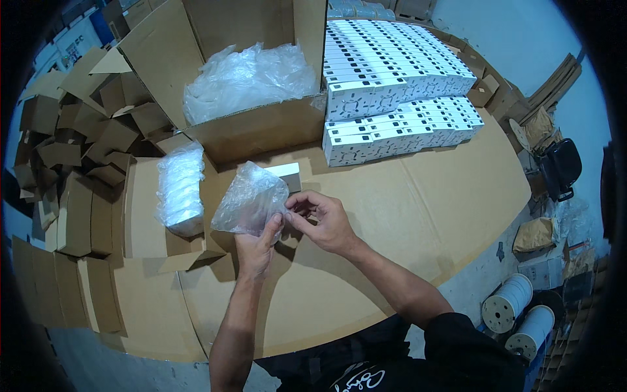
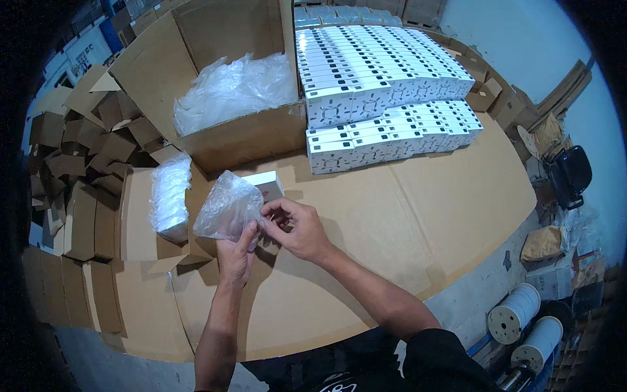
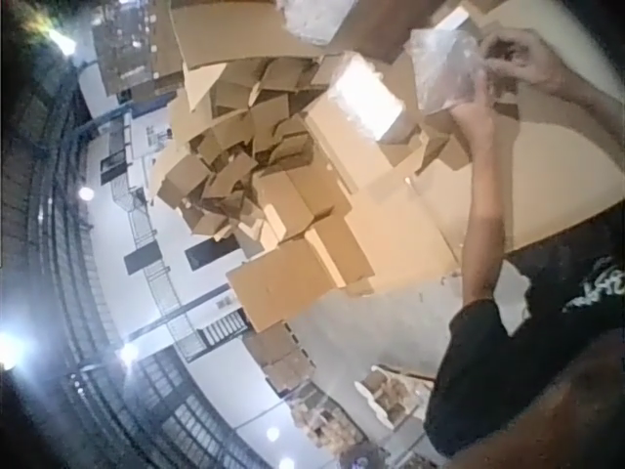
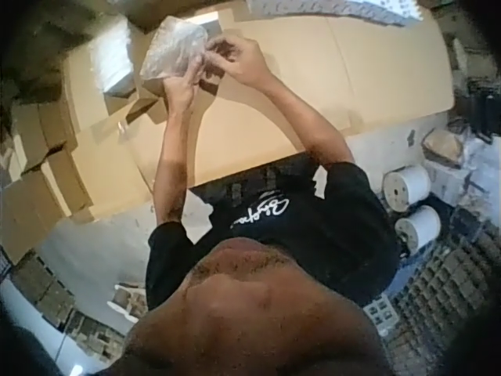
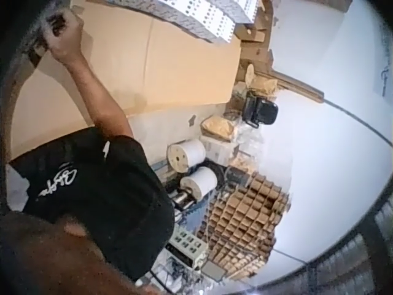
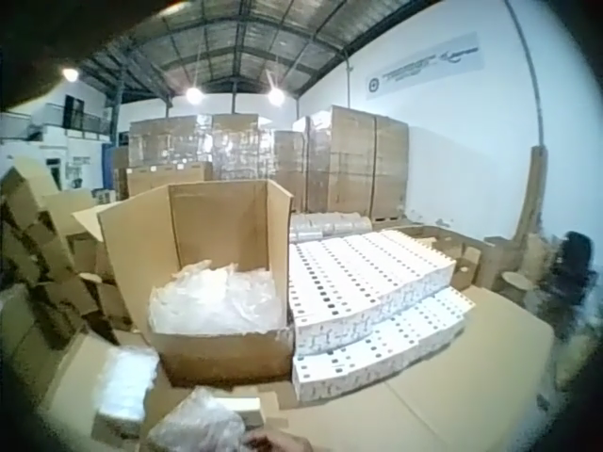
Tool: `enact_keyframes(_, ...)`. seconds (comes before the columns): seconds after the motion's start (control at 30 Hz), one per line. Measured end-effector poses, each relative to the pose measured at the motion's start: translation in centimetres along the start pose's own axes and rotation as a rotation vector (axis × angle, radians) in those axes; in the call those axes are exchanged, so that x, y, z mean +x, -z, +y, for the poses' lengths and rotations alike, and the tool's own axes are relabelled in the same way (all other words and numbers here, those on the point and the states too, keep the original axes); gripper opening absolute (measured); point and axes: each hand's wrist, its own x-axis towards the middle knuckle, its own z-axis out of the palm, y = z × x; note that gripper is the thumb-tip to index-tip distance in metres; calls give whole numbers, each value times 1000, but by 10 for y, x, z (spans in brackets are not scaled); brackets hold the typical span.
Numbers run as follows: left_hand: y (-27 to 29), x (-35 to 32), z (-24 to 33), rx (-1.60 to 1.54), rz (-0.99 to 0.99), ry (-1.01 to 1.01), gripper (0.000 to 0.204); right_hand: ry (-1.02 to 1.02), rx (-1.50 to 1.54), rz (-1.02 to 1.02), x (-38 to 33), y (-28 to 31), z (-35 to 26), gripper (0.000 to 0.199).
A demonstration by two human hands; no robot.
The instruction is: The recorder is packaging small white boxes into plastic bags and then into a larger cardboard shipping box.
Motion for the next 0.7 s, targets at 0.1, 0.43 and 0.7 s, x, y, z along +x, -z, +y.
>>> enact_keyframes(0.1, 5, 0, -5, 33, -34, -9, 57, -81, 101, -3, 0, 1, 3, 15)
enact_keyframes(0.43, 2, 0, 3, -5, 49, 25, 55, -191, 366, -108, 10, 28, -3, 7)
enact_keyframes(0.7, 7, 3, 14, 137, 12, -35, 49, -204, 287, 28, 9, 20, -13, 15)
